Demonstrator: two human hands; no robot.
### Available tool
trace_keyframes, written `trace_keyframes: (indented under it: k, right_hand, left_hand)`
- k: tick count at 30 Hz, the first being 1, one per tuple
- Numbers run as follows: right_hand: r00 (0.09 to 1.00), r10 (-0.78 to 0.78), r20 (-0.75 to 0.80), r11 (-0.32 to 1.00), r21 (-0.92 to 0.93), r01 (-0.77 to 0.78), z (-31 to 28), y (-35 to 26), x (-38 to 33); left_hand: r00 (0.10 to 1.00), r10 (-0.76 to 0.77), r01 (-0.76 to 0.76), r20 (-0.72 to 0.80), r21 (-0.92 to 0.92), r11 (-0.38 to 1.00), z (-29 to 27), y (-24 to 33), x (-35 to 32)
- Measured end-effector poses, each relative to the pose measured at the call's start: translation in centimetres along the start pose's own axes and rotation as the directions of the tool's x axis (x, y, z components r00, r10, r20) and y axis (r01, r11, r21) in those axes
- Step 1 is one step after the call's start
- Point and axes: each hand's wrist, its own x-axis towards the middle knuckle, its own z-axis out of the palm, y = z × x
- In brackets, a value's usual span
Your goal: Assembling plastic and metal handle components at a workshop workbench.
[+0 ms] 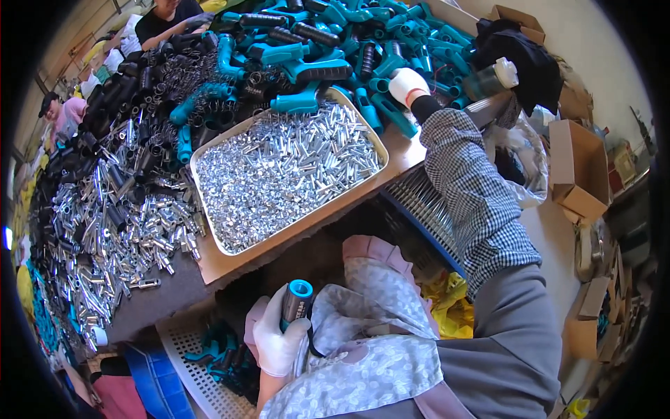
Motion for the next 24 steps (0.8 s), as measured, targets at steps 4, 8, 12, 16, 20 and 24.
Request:
trace_keyframes:
  k: [4,8,12,16,20,24]
  right_hand:
    - [0.938,-0.286,-0.197,0.952,0.057,0.302,-1.2,-1.5,-0.7]
    - [0.852,-0.331,-0.404,0.907,0.113,0.406,-3.1,-1.9,-2.3]
    - [0.834,-0.265,-0.483,0.923,0.124,0.365,-4.6,-1.0,-3.8]
    - [0.780,-0.193,-0.596,0.910,0.187,0.369,-6.4,1.2,-4.1]
    - [0.916,-0.112,-0.385,0.385,0.833,0.397,-8.9,-2.8,-10.3]
    - [0.862,-0.508,0.009,0.162,0.983,0.085,-8.3,-10.2,-25.0]
  left_hand:
    - [0.996,0.029,-0.025,-0.081,0.046,0.999,-0.8,-0.2,-0.1]
    - [0.981,0.070,-0.056,-0.180,0.086,0.995,-0.8,-1.1,-0.9]
    - [0.989,0.055,-0.045,-0.138,0.070,0.997,-0.7,-0.2,-1.4]
    - [0.995,0.054,-0.048,-0.085,0.065,0.997,-0.5,0.6,-1.5]
    - [0.994,0.086,-0.082,-0.066,0.072,0.994,-1.0,0.3,-1.6]
    - [0.996,0.079,-0.073,-0.038,0.131,0.989,-0.5,1.5,-1.2]
